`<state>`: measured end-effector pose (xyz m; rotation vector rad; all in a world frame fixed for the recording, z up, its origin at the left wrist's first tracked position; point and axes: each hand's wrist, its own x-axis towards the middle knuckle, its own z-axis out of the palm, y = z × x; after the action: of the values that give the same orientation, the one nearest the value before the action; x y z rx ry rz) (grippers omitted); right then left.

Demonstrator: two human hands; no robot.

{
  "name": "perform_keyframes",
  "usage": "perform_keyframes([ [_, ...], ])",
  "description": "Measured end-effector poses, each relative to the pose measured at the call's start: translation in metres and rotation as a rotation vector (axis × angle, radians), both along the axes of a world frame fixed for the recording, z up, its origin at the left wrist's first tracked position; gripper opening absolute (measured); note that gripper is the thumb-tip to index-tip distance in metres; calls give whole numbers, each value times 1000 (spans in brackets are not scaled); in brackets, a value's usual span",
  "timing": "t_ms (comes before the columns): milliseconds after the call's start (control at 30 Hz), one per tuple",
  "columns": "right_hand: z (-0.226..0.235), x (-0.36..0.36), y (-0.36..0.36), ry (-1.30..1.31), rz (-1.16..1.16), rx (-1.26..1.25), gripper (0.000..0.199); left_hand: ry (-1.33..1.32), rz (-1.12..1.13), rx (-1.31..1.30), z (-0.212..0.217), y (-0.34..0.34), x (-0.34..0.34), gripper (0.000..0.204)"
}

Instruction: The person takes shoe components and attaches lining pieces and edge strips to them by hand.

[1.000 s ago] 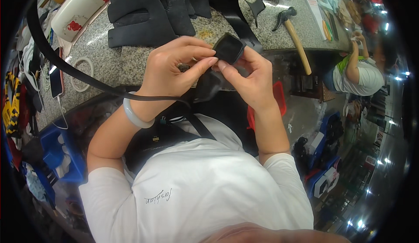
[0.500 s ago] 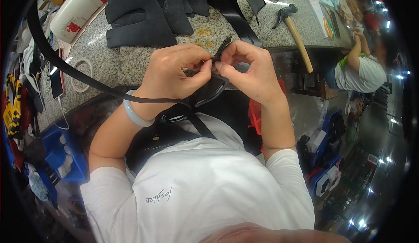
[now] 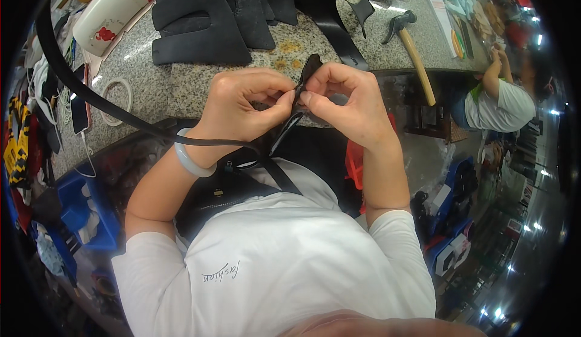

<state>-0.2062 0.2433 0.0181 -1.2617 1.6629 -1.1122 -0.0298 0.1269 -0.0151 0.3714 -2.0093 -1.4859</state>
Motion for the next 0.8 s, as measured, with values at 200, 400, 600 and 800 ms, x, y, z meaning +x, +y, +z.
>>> perform_keyframes([
  [200, 2, 1, 0, -37, -23, -6, 9, 37, -2, 108, -2, 3, 2, 10],
  [400, 1, 3, 0, 11, -16, -59, 10, 27, -8, 116, -2, 3, 2, 7],
  [600, -2, 7, 1, 151, -17, -124, 13, -9, 59, 121, -2, 4, -1, 9],
  [800, -5, 7, 0, 138, -2, -128, 16, 6, 130, -137, -3, 3, -4, 9],
])
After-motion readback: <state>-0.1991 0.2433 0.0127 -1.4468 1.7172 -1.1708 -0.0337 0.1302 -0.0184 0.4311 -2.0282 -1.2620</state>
